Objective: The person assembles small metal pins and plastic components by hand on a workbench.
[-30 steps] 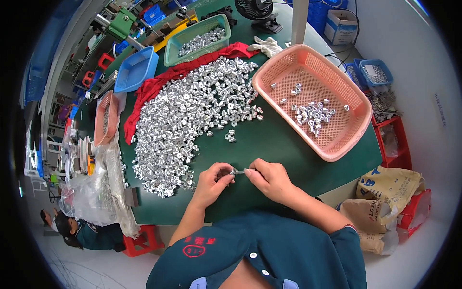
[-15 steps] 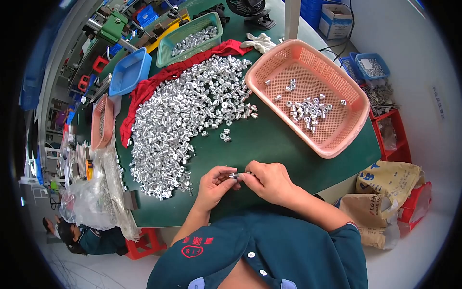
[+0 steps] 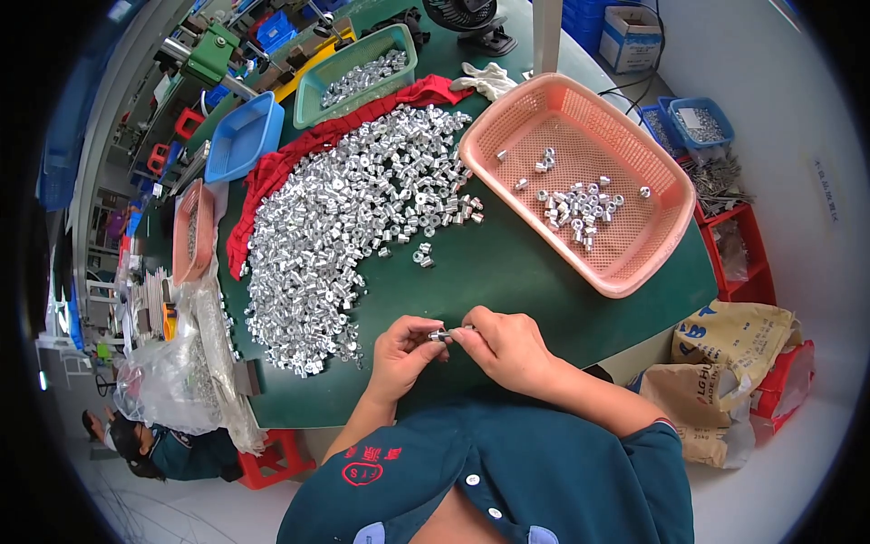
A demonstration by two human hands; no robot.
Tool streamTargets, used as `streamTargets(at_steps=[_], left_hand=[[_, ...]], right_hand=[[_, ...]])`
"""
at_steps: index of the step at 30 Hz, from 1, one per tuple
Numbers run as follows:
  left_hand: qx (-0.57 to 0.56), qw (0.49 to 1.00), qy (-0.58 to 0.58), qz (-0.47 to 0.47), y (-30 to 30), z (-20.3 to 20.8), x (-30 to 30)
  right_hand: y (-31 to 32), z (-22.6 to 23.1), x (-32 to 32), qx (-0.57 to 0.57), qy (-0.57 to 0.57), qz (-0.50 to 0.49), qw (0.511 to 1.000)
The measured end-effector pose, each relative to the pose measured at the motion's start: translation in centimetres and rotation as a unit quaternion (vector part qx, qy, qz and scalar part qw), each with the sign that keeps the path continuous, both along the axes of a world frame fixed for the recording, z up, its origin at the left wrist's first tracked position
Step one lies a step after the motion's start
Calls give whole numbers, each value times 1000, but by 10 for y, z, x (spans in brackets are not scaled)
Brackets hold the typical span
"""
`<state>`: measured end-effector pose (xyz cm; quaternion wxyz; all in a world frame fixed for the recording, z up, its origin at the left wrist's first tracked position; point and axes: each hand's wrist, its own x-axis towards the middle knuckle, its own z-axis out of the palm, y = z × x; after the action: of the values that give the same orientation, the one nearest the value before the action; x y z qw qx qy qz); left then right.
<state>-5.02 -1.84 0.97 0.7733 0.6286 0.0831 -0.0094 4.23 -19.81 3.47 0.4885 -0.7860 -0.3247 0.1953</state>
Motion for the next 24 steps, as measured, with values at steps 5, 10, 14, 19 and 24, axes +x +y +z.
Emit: streamTargets(at_steps=[5,10,14,19,24], left_hand=[[-49,999,12,-17,5,1,0],[-72,997,22,-28,5,9,2],[6,998,35,-54,10,13,7],[50,992,57,-99,14,5,7],[55,998,13,-41,1,7,6]], right_hand=[[-2,0,3,35,-109,32,993],[-2,0,4,39,-183,50,981],[-1,2,6,55,-203,41,977],[0,6,9,43,-262,59,962],[-1,1,5,47,-266,36,962]])
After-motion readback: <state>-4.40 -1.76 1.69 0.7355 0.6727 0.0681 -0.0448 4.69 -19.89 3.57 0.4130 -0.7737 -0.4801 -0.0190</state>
